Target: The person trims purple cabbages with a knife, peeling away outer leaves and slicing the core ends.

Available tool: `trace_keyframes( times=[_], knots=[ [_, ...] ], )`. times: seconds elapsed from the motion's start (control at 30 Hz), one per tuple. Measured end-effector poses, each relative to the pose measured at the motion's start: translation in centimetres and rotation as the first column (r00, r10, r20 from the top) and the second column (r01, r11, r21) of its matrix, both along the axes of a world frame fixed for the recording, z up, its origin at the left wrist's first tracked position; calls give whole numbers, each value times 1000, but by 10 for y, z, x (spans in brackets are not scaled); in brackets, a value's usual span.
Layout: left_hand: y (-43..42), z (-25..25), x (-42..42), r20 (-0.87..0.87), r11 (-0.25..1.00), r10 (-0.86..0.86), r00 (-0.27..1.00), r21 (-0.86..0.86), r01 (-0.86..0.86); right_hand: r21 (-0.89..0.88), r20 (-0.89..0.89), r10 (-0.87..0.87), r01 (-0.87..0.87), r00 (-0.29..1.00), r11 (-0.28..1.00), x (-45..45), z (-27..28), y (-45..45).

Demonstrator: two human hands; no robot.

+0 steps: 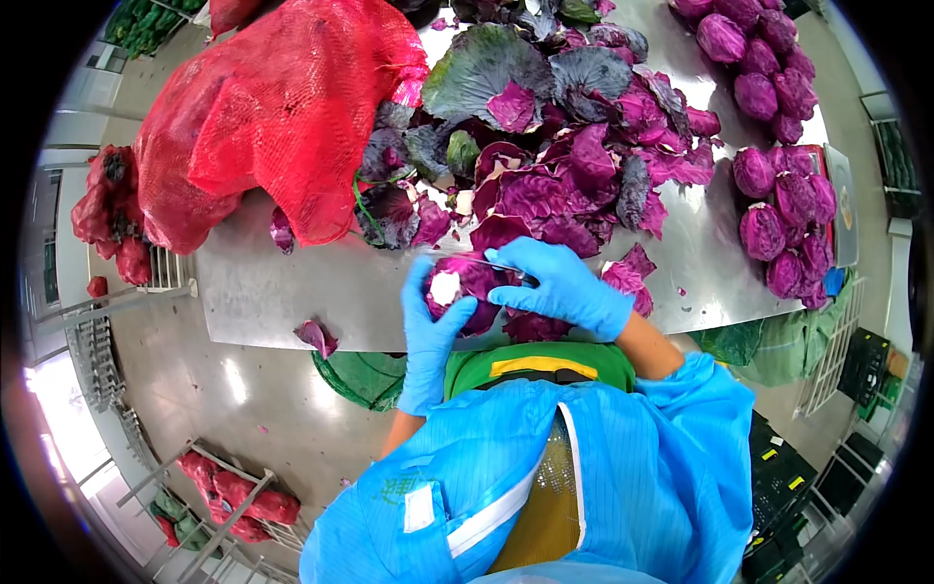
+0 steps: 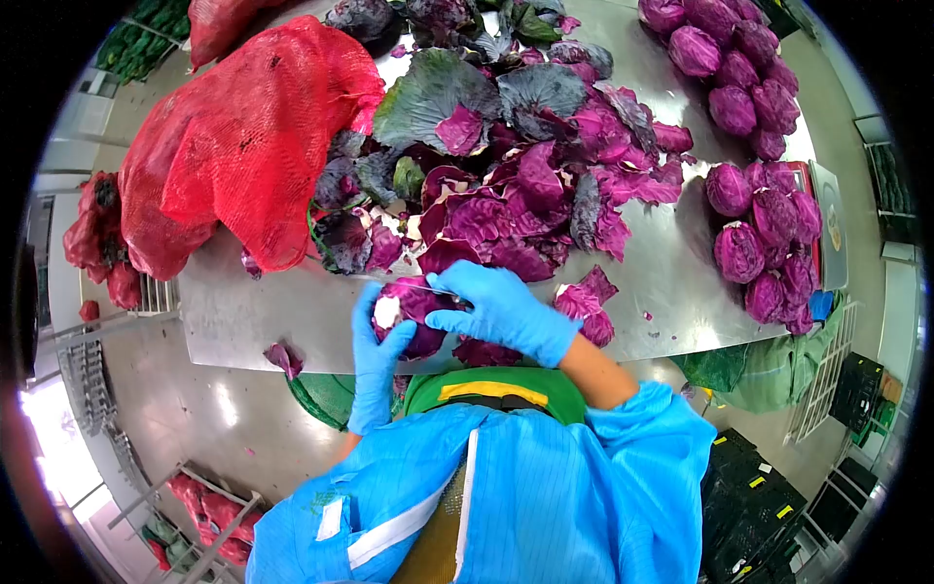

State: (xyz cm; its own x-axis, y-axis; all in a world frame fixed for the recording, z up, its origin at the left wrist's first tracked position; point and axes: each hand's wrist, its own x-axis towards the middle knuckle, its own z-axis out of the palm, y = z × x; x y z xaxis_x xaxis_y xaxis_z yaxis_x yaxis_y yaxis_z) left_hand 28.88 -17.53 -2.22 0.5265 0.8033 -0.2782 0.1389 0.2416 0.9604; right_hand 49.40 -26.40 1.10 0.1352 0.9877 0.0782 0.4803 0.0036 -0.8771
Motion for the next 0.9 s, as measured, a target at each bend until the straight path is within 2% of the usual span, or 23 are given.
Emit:
trace_keyframes(
  times=[0.03,0.07,0.1,0.13,0.17,0.23,0.27,0.33,0.37,0.4,0.43,0.47,0.53,0.57,0.67,0.7,0.73,0.77,0.8,0.83,0.87,0.9],
  knots=[
    [-5,-6,-1,-18,996,-21,1000,-83,19,-17,-119,-131,130,984,991,-9,5,-9],
    [-14,9,4,-52,998,-34,998,-55,31,-61,-166,-239,232,957,971,-16,6,-19],
    [-18,11,3,-98,993,-79,992,83,87,-111,-206,-347,330,915,937,-23,6,-31],
    [-23,14,6,-33,991,-70,997,109,73,-334,-372,-468,355,802,873,-29,11,-45],
    [-27,17,8,31,989,-67,997,134,62,-449,-486,-577,380,656,809,-37,13,-56],
    [-29,15,10,20,963,-94,995,256,86,-510,-573,-611,345,547,788,-47,6,-80],
    [-28,14,12,20,943,-101,995,321,89,-516,-573,-620,352,535,781,-46,7,-83],
    [-15,14,9,-160,854,-213,964,449,263,-521,-582,-631,360,513,774,-46,11,-83],
    [-8,14,9,-252,791,-253,934,502,349,-436,-473,-588,405,656,803,-45,10,-80],
    [-7,9,9,-154,901,-275,949,305,310,-345,-337,-542,434,770,832,-46,9,-76],
    [-6,10,11,-128,914,-257,958,291,284,-249,-178,-493,445,852,860,-47,6,-71],
    [-8,13,14,-102,926,-239,966,274,259,-96,-47,-479,473,876,876,-52,0,-66],
    [-14,14,13,-112,946,-185,976,249,208,-51,90,-435,441,896,896,-54,0,-64],
    [-13,13,12,-94,929,-216,972,288,234,-32,158,-407,417,900,909,-53,1,-62],
    [1,19,15,-12,872,-302,953,401,282,97,128,-487,478,864,873,-38,9,-43],
    [4,19,13,-36,895,-227,973,386,223,139,102,-512,497,853,857,-31,12,-33],
    [8,20,10,-62,912,-150,987,376,162,206,-33,-493,489,869,848,-25,-2,-22],
    [12,20,8,-85,923,-69,994,373,96,110,-22,-399,399,917,910,-19,-11,-15],
    [11,8,1,-56,948,14,998,320,5,99,-92,-393,402,915,911,-24,-18,-8],
    [14,-1,-6,-34,980,12,999,197,-5,87,-159,-386,402,909,911,-31,-19,-4],
    [11,8,-3,27,995,8,1000,98,-10,20,-156,-339,346,928,938,-37,-13,-5],
    [3,15,3,84,1000,11,996,-10,-10,-8,-239,-328,336,914,942,-46,-9,-9]
  ],
)
